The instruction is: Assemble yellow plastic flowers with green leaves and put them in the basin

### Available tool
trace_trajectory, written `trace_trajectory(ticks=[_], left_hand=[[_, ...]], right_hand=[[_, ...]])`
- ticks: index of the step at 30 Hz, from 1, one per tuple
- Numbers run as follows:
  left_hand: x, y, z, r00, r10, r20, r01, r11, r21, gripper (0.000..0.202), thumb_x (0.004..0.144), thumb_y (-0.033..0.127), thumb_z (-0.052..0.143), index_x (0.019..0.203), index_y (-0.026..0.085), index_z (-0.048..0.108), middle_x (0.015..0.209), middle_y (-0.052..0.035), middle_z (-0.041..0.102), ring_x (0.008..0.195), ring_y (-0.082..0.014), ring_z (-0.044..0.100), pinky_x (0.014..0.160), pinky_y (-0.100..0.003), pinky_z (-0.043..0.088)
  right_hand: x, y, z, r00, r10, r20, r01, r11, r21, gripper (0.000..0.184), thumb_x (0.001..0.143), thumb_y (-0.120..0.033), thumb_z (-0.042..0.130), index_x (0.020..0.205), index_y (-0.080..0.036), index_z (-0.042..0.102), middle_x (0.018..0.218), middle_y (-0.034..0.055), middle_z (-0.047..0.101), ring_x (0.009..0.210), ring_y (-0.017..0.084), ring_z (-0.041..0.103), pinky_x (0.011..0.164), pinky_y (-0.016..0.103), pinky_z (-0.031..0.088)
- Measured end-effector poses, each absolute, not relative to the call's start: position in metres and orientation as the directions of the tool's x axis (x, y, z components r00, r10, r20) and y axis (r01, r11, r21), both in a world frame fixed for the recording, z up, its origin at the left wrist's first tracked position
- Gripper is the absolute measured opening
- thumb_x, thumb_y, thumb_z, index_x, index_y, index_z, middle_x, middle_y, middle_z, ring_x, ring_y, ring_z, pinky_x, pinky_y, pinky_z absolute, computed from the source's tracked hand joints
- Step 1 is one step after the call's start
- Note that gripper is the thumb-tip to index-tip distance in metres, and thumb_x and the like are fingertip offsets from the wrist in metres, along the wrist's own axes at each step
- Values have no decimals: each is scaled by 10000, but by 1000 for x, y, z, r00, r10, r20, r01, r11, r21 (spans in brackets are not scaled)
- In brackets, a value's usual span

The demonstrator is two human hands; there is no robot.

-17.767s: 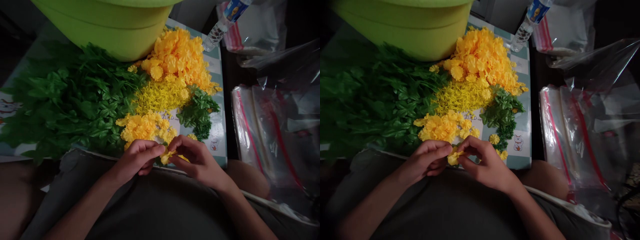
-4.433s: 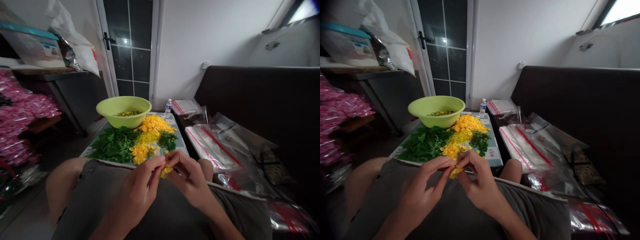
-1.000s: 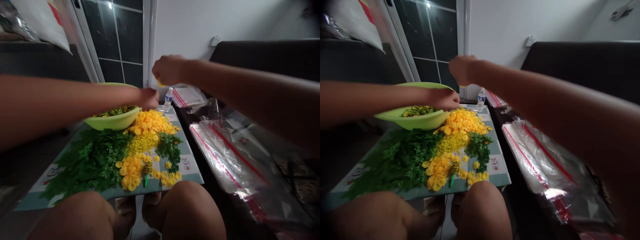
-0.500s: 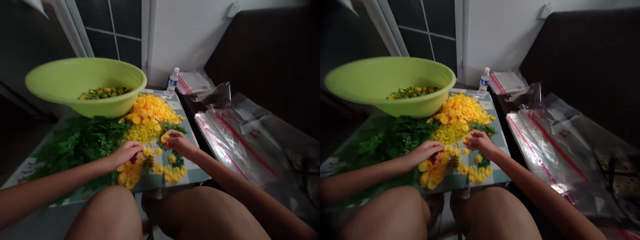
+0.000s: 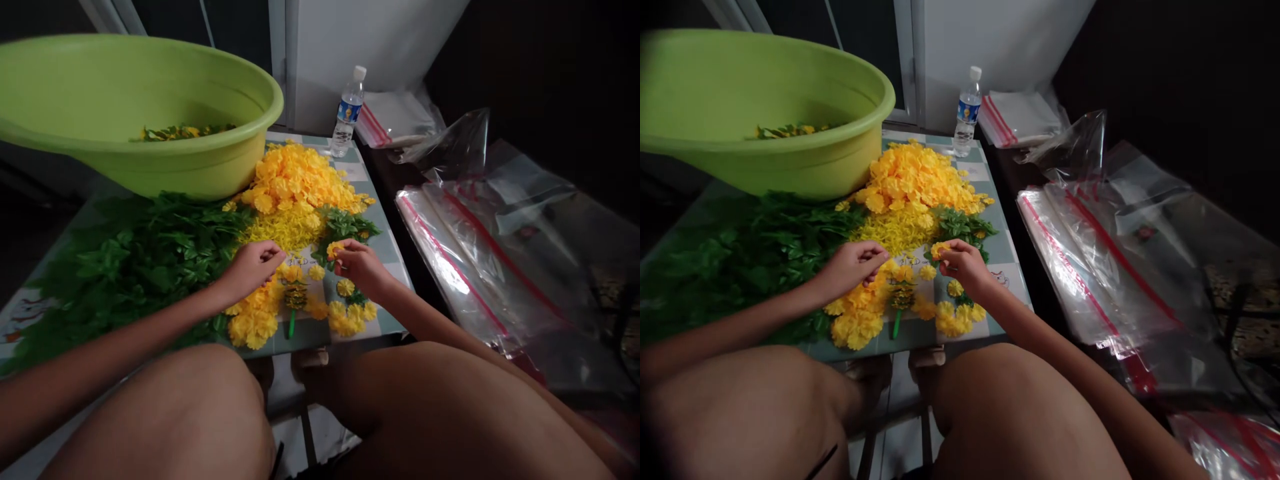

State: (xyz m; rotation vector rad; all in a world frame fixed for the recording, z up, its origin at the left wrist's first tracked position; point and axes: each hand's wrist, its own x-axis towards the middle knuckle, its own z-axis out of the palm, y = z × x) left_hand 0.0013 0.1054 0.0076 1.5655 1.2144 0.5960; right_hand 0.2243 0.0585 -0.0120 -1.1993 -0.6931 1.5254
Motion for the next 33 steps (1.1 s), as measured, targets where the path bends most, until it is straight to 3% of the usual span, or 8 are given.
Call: trace_trajectory(ticks=[6, 11, 17, 20, 21, 24, 28, 33], left_hand=[[14, 85, 8, 441, 842, -310, 311, 181, 933, 207, 761, 343, 595, 822, 147, 565, 570, 37, 521, 451, -95, 508, 395, -204, 443], [22, 66, 14, 592, 753, -286, 92, 290, 953, 423, 701, 346, 715, 1032, 174, 515, 799, 3, 598, 567, -107, 589, 489, -236, 516], [17, 63, 11, 374, 894, -245, 114, 218, 969, 293, 744, 273, 641, 975, 174, 490, 777, 23, 559, 526, -84, 571, 505, -225, 505], [2, 77, 9, 87, 996, 3, 190, -19, 982, 198, 799, 221, 551, 965, 192, 446, 847, 24, 520, 481, -53, 532, 483, -217, 479], [-6, 84, 9, 48, 990, 136, 262, -144, 954, 166, 821, 208, 522, 964, 194, 439, 861, 22, 512, 495, -46, 527, 501, -210, 473], [-34, 105, 7, -10, 962, 271, 386, -247, 889, 166, 815, 152, 521, 955, 192, 441, 868, 35, 484, 563, -33, 516, 587, -191, 454], [-68, 124, 3, 12, 957, 290, 549, -248, 798, 169, 774, 142, 563, 924, 157, 486, 809, 25, 506, 683, -84, 531, 663, -213, 436], [-84, 124, -3, 232, 950, 210, 699, -313, 643, 140, 776, 262, 576, 881, 173, 604, 837, -17, 611, 797, -169, 559, 782, -279, 430]], right_hand=[[202, 47, -9, -43, 937, -345, -359, -337, -870, 155, 634, -211, 709, 714, -157, 588, 622, 1, 609, 530, 92, 541, 587, 267, 445], [187, 41, 5, -63, 955, -291, -351, -294, -889, 230, 611, -221, 749, 794, -167, 619, 624, -27, 594, 532, 91, 538, 592, 274, 460], [189, 48, 3, 45, 964, -264, -339, -234, -911, 101, 654, -182, 677, 718, -164, 601, 631, 4, 625, 536, 100, 552, 575, 278, 461], [197, 56, -2, 117, 949, -294, -374, -232, -898, 108, 657, -183, 667, 723, -172, 582, 649, 9, 629, 559, 102, 564, 596, 276, 468], [201, 59, -4, 136, 944, -301, -385, -230, -894, 115, 656, -182, 663, 731, -178, 575, 642, 2, 622, 563, 100, 565, 605, 272, 470], [211, 65, -4, 173, 933, -315, -408, -223, -885, 137, 647, -166, 649, 753, -190, 566, 647, -12, 615, 570, 90, 561, 624, 260, 473], [217, 70, 1, 183, 924, -335, -418, -236, -878, 155, 637, -143, 645, 774, -186, 585, 680, -4, 621, 584, 92, 556, 622, 259, 474], [215, 71, 3, 154, 927, -343, -409, -256, -876, 155, 635, -148, 654, 779, -182, 608, 700, 10, 634, 576, 101, 554, 571, 255, 461]])
